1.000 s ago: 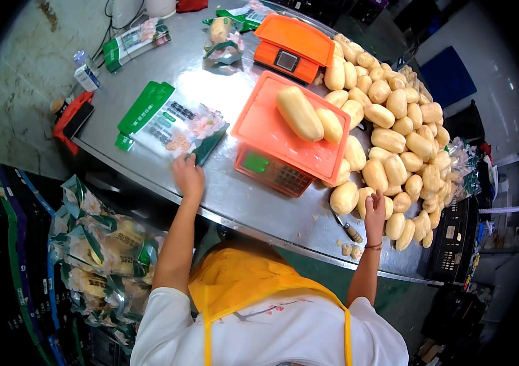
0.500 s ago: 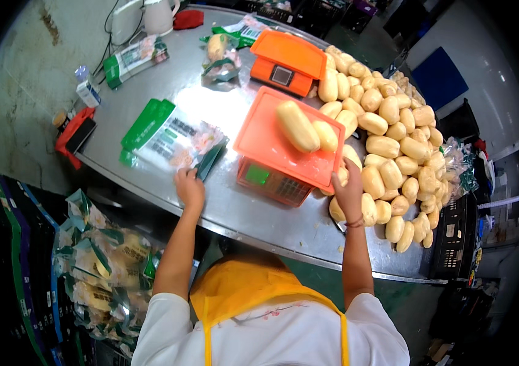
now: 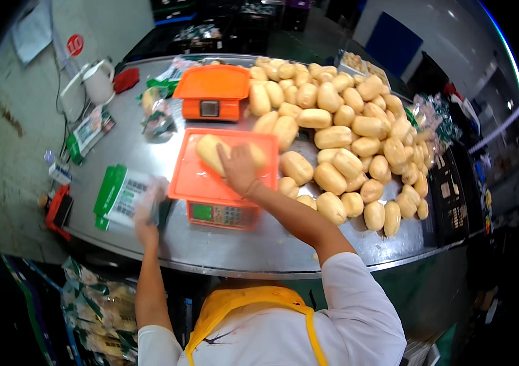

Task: The person moves a hand truck with crates of produce, then stands at a metal table to pack peeled root vegetables into plastic bags. They place the vegetables on a digital scale, transfer them into bags, and seal them before placing the finished packages into a larger container.

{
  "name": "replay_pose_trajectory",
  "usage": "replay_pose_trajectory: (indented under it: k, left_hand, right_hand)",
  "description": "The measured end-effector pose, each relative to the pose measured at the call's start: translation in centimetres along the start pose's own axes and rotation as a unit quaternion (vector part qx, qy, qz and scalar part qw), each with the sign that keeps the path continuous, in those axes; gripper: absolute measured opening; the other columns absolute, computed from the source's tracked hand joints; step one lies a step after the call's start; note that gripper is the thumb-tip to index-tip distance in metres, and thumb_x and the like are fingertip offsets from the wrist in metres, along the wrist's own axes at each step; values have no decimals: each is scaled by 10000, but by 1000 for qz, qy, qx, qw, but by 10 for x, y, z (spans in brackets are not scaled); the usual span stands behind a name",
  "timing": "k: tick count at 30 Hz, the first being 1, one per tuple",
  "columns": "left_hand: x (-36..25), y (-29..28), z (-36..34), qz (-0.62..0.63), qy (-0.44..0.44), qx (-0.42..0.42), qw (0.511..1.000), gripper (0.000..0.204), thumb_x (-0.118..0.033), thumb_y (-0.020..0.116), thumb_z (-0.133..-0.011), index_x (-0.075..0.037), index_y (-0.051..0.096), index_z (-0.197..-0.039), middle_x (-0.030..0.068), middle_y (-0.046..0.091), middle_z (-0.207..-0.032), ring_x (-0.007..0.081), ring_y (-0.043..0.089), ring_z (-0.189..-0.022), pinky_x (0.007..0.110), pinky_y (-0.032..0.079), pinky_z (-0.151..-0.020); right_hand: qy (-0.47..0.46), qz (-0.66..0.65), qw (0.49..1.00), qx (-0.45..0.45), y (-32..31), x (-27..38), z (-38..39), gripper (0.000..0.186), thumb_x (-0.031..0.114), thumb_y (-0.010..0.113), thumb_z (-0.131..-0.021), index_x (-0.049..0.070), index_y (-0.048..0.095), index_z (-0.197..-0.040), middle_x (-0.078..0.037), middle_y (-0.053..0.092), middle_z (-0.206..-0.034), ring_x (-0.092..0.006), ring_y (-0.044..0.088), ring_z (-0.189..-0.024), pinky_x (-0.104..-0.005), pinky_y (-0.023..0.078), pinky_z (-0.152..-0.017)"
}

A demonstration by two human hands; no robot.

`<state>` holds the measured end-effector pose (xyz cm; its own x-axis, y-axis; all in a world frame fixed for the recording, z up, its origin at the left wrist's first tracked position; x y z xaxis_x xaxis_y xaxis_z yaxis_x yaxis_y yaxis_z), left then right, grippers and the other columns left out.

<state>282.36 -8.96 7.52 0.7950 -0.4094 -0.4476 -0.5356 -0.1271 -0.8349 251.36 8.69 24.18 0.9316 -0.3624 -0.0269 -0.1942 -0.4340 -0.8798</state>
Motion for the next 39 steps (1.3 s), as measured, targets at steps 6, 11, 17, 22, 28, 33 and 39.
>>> replay_pose_trajectory:
  k: [6, 11, 17, 22, 28, 33, 39]
  left_hand:
    - [-13, -29, -9, -17, -64, 52, 996, 306, -119, 557, -734, 16, 561, -1009, 203, 570, -963, 362, 528, -928, 414, 412, -800]
    - [-56, -59, -6, -74, -102, 9, 992, 181, -148, 538, -727, -42, 583, -866, 161, 593, -843, 353, 562, -801, 436, 440, -684]
    - [-84, -76, 8, 85, -22, -45, 995, 256, -314, 547, -744, -80, 597, -837, 148, 606, -843, 358, 568, -765, 430, 441, -631]
    - [-39, -96, 19, 38, -110, -49, 992, 245, -305, 584, -732, -76, 600, -819, 135, 614, -786, 326, 578, -754, 399, 438, -619]
    - [-19, -105, 24, 208, -52, -47, 976, 234, -222, 600, -794, -18, 614, -907, 37, 632, -719, 115, 571, -643, 261, 435, -556]
    - [-28, -117, 12, 326, -229, 64, 915, 232, -197, 590, -806, 31, 626, -781, 37, 607, -748, 81, 512, -615, 245, 393, -520]
    - [-66, -129, 15, 145, 0, -10, 989, 167, -160, 565, -757, -87, 648, -882, 102, 534, -731, 282, 547, -668, 361, 427, -600]
  right_hand:
    - [38, -272, 959, 75, -30, -14, -11, 731, 283, 717, -548, -6, 445, -1162, -185, 550, -904, -325, 533, -820, -423, 368, -848]
    - [42, -797, 557, 230, -66, 23, -5, 615, 288, 608, -788, -25, 353, -1252, -96, 500, -1134, -152, 503, -1005, -308, 434, -835]
    - [41, -852, 408, 326, -7, 133, 33, 602, 257, 588, -807, 3, 330, -1288, -99, 482, -1165, -164, 477, -1052, -298, 406, -878]
    - [113, -831, 306, 451, 3, 169, 65, 564, 278, 539, -838, 49, 319, -1305, -100, 477, -1181, -183, 487, -1054, -353, 441, -848]
    - [116, -798, 337, 486, 12, 171, 71, 545, 285, 525, -845, 54, 333, -1300, -90, 493, -1167, -174, 529, -985, -327, 463, -806]
    - [0, -737, 532, 418, 4, 164, 65, 537, 274, 588, -804, 39, 407, -1252, -81, 548, -1052, -140, 537, -910, -274, 467, -750]
    - [163, -743, 493, 422, 15, 171, 69, 520, 277, 605, -784, 26, 444, -1209, -76, 572, -981, -124, 559, -820, -255, 478, -688]
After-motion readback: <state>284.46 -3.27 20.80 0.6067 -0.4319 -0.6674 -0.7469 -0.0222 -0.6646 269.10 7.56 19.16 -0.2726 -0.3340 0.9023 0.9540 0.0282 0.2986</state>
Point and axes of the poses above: each hand's wrist, its own z-axis away from the middle knuckle, its own y-axis out of the palm, x = y × z, the point moved 4 cm from there along -z, towards the middle knuckle
